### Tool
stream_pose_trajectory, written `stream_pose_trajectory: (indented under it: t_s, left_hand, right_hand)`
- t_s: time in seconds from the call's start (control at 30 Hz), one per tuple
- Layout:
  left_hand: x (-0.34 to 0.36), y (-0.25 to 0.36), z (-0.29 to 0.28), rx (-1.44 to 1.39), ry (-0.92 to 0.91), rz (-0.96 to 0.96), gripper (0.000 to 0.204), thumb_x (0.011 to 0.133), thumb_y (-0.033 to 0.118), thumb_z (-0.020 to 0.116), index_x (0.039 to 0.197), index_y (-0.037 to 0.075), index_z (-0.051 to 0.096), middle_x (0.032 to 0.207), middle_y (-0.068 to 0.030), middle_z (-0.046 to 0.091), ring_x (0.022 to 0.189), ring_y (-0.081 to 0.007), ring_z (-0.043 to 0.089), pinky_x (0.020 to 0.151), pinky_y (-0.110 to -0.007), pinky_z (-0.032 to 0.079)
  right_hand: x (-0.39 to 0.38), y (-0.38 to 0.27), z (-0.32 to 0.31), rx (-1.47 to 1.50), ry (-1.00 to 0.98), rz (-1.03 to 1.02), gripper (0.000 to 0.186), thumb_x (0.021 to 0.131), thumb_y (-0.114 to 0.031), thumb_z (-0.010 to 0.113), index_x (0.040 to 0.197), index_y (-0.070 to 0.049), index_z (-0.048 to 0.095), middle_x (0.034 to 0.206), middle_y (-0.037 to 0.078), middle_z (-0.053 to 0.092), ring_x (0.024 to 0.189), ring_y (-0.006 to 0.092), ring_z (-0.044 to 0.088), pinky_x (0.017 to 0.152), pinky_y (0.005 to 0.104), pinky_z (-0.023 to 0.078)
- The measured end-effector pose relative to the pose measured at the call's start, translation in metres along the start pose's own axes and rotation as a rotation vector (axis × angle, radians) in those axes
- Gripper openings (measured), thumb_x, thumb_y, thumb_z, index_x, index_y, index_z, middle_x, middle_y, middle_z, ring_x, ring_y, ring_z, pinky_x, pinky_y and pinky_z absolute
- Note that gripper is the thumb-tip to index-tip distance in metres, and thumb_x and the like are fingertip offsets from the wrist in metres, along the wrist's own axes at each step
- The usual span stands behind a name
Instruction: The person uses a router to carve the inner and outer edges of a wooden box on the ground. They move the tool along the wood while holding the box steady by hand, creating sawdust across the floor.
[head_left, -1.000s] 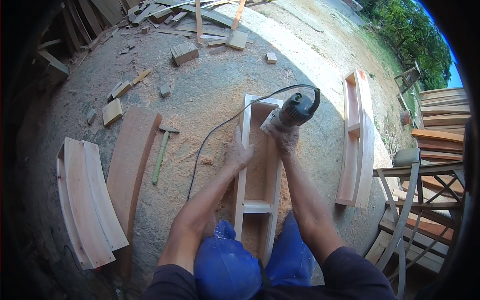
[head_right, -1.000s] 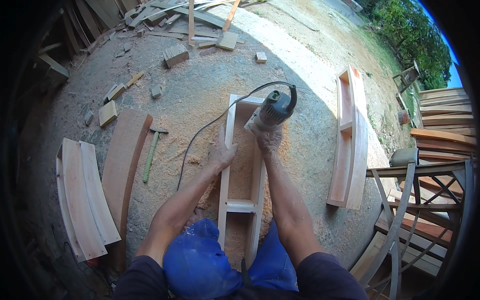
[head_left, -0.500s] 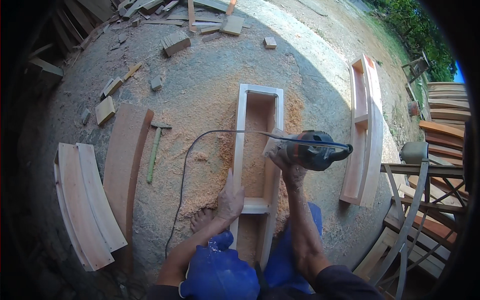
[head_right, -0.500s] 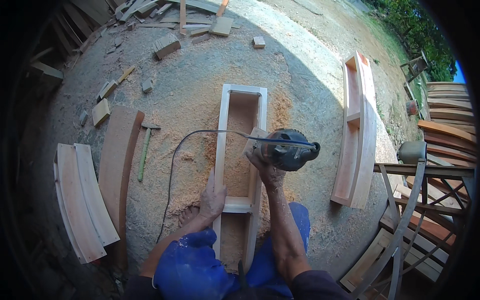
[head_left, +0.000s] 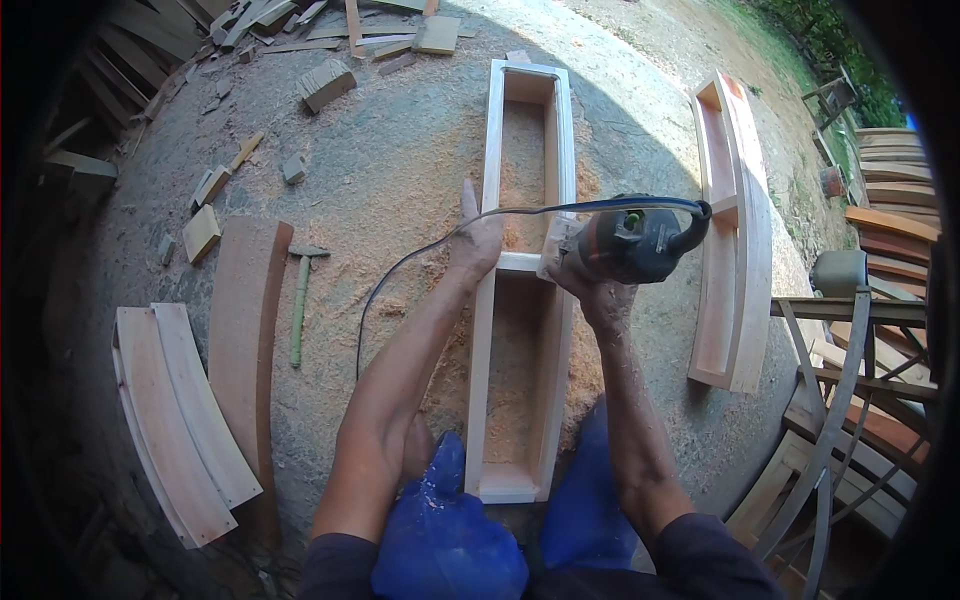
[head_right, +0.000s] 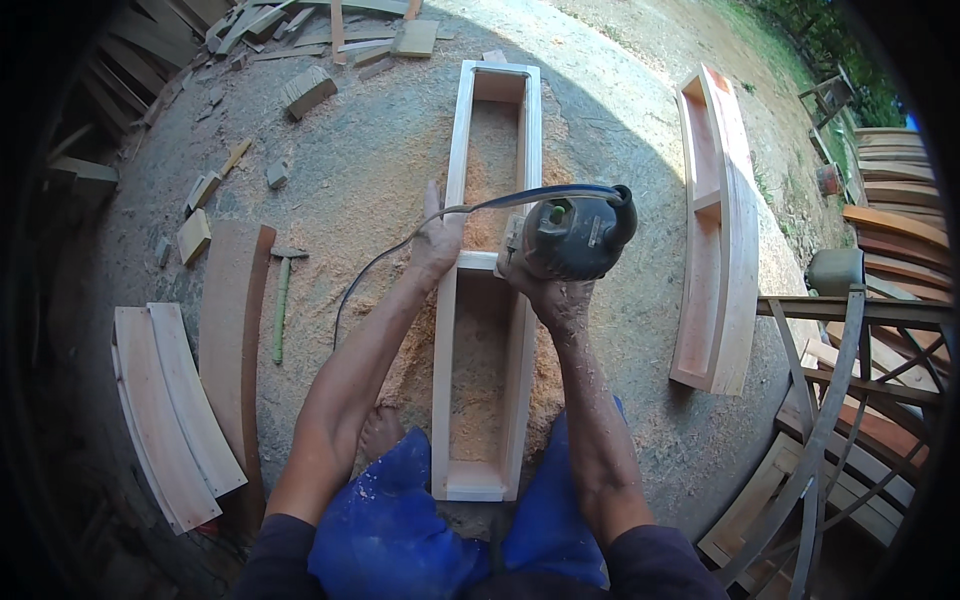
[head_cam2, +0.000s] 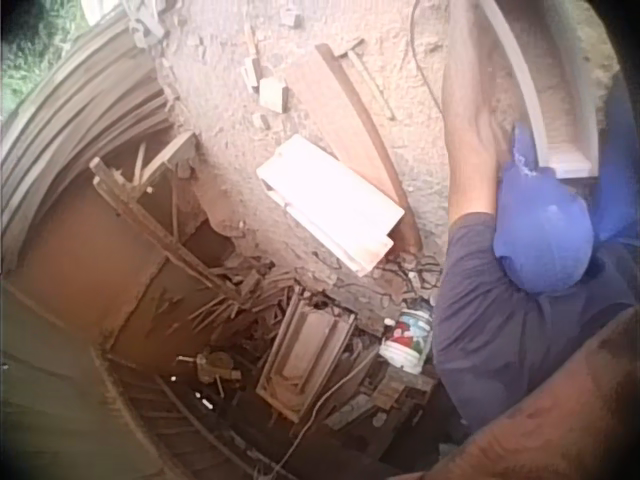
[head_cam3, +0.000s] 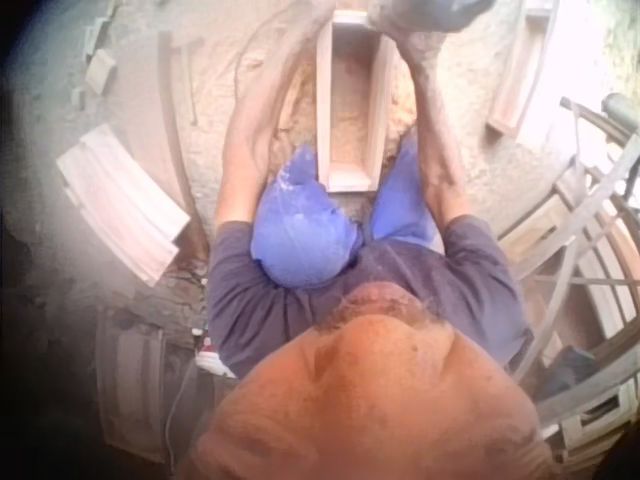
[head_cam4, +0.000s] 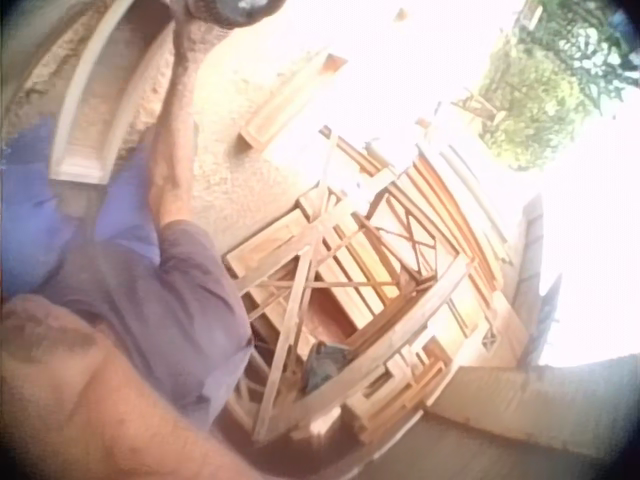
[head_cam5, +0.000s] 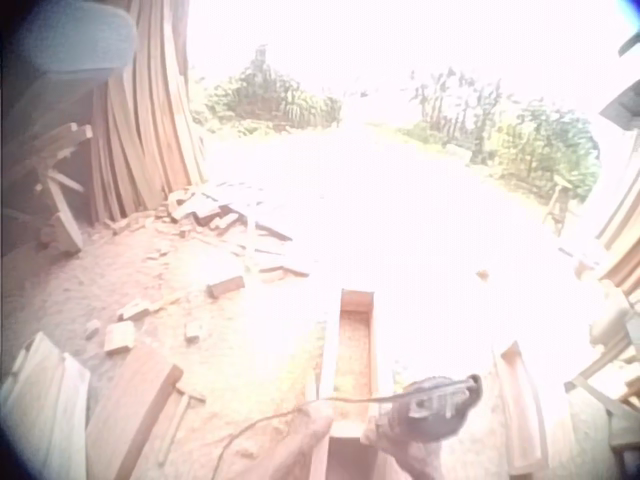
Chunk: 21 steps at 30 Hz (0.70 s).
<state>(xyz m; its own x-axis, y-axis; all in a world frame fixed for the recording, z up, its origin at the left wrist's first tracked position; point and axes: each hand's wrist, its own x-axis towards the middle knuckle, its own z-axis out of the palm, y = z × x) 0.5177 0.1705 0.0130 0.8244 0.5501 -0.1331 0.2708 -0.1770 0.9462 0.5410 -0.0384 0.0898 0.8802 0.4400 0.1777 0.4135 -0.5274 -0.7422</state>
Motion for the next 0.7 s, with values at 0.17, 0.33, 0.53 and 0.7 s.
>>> stream_pose_trajectory:
  t_s: [0.17,0.33,0.53,0.7]
  left_hand:
    - [-0.022,0.005,-0.041,-0.100,-0.105,0.221,0.082,0.097,0.005,0.053,0.167,-0.001,0.011,0.169,-0.0291,0.027,0.156,-0.0392,0.031,0.127,-0.042,0.030]
    - [-0.052,-0.009,-0.070,0.161,-0.173,0.456,0.097,0.088,0.002,0.063,0.169,0.007,0.011,0.173,-0.0245,0.017,0.160,-0.0390,0.022,0.131,-0.043,0.023]
    - [-0.049,0.029,-0.081,0.391,-0.427,0.555,0.108,0.082,0.012,0.074,0.168,0.009,0.010,0.173,-0.0222,0.016,0.159,-0.0414,0.023,0.131,-0.046,0.024]
    - [-0.043,0.022,-0.085,0.512,-0.571,0.568,0.115,0.079,0.029,0.086,0.168,0.010,0.014,0.169,-0.0210,0.027,0.156,-0.0406,0.030,0.130,-0.046,0.029]
  right_hand:
    - [-0.017,0.006,-0.002,0.140,0.007,0.093,0.038,0.079,-0.038,0.089,0.104,-0.013,0.076,0.109,0.002,0.073,0.110,0.0238,0.066,0.100,0.0431,0.048]
    - [-0.030,-0.011,0.010,0.229,0.000,0.113,0.038,0.080,-0.036,0.088,0.109,-0.015,0.075,0.110,-0.001,0.072,0.111,0.0206,0.065,0.100,0.0405,0.048]
    - [-0.035,0.003,0.013,-0.072,-0.088,0.080,0.035,0.080,-0.036,0.087,0.106,-0.016,0.075,0.107,-0.003,0.072,0.109,0.0179,0.066,0.100,0.0379,0.048]
    - [-0.028,-0.001,0.023,0.082,-0.064,0.148,0.055,0.074,-0.034,0.093,0.119,-0.011,0.070,0.113,0.003,0.074,0.109,0.0196,0.069,0.100,0.0385,0.051]
